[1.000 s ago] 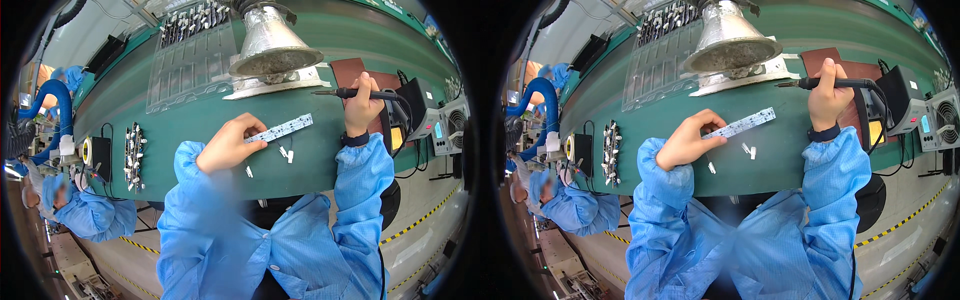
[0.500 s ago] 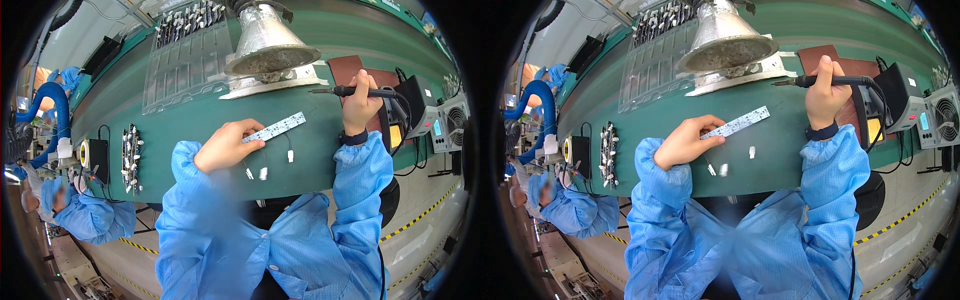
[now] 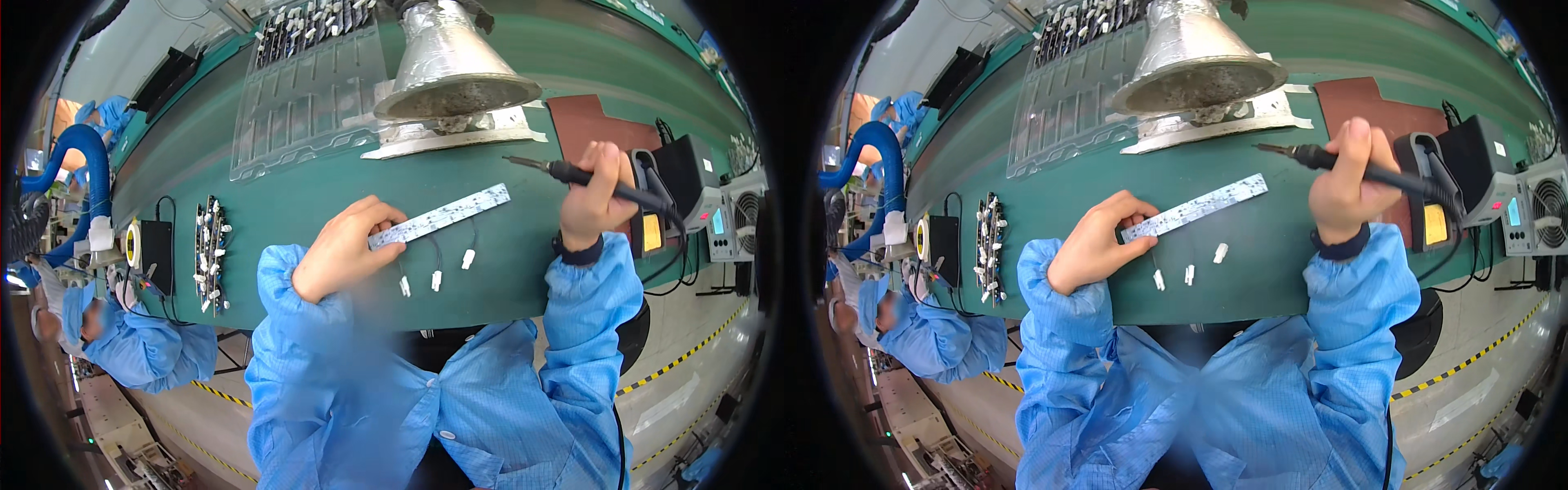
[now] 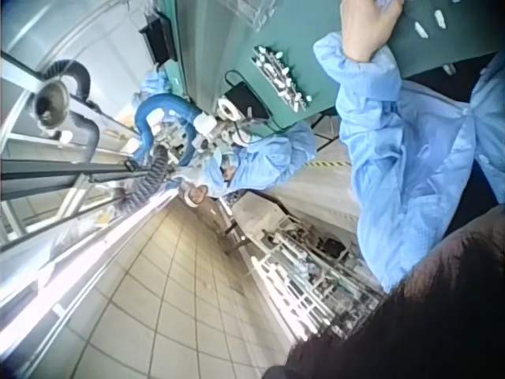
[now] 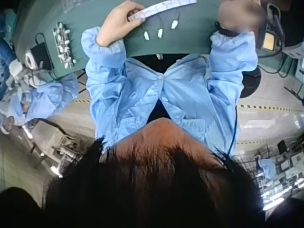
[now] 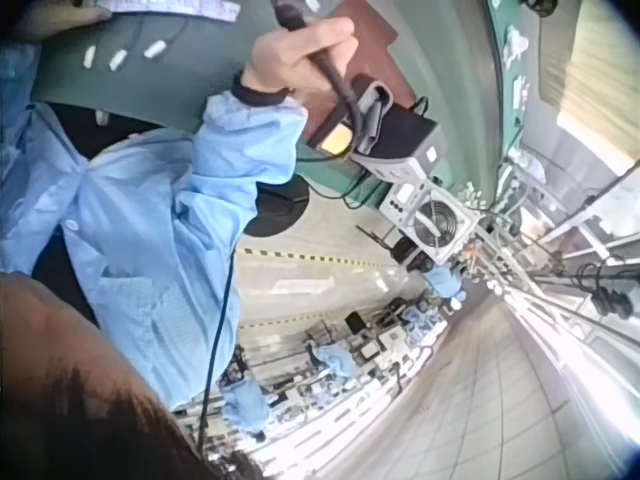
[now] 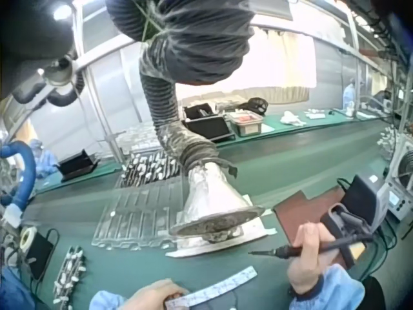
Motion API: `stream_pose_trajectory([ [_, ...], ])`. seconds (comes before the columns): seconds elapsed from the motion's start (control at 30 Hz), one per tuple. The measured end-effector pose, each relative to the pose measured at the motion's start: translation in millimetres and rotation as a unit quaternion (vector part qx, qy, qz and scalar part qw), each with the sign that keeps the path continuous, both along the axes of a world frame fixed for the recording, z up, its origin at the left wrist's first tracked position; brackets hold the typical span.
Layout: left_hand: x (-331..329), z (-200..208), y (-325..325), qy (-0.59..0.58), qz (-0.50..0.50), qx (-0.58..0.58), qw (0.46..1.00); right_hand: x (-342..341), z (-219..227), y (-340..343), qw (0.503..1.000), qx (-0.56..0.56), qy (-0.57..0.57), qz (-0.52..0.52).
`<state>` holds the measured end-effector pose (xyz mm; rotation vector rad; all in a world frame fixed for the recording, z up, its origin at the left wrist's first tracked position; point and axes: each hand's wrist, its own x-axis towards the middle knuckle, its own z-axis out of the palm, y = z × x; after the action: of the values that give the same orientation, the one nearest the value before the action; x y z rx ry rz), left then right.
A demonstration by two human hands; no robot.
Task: Soldering electronic components onto small circuit board strips at a manual assembly station.
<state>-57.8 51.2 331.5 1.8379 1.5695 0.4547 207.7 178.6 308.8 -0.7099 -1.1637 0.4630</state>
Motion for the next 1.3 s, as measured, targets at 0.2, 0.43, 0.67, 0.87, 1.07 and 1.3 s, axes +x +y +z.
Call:
stream_pose_trajectory([
  [0.2,4.6,-24.4,11.9,-0.166,0.045,0.036,0.984,-23.1,11.5,-39.9,0.962,0.174,-0.139,0.159],
  [0.43,21.7,-37.6,7.8,-0.319,0.123,-0.083,0.936,-43.4,0.0,-45.0,0.938,0.207,-0.191,0.201],
  [0.67,24.4,-37.5,9.0,-0.294,0.147,-0.046,0.943,-43.0,-3.9,-46.0,0.927,0.179,-0.236,0.232],
  [0.87,24.2,-36.9,8.6,-0.285,0.150,-0.042,0.946,-43.2,-6.3,-45.2,0.920,0.167,-0.257,0.242],
  [1.07,24.8,-44.8,7.0,-0.286,0.141,-0.017,0.947,-45.1,-12.4,-42.9,0.920,0.187,-0.223,0.262],
  [1.3,23.8,-38.4,7.9,-0.287,0.149,-0.041,0.946,-47.9,-8.8,-45.8,0.925,0.161,-0.252,0.235],
])
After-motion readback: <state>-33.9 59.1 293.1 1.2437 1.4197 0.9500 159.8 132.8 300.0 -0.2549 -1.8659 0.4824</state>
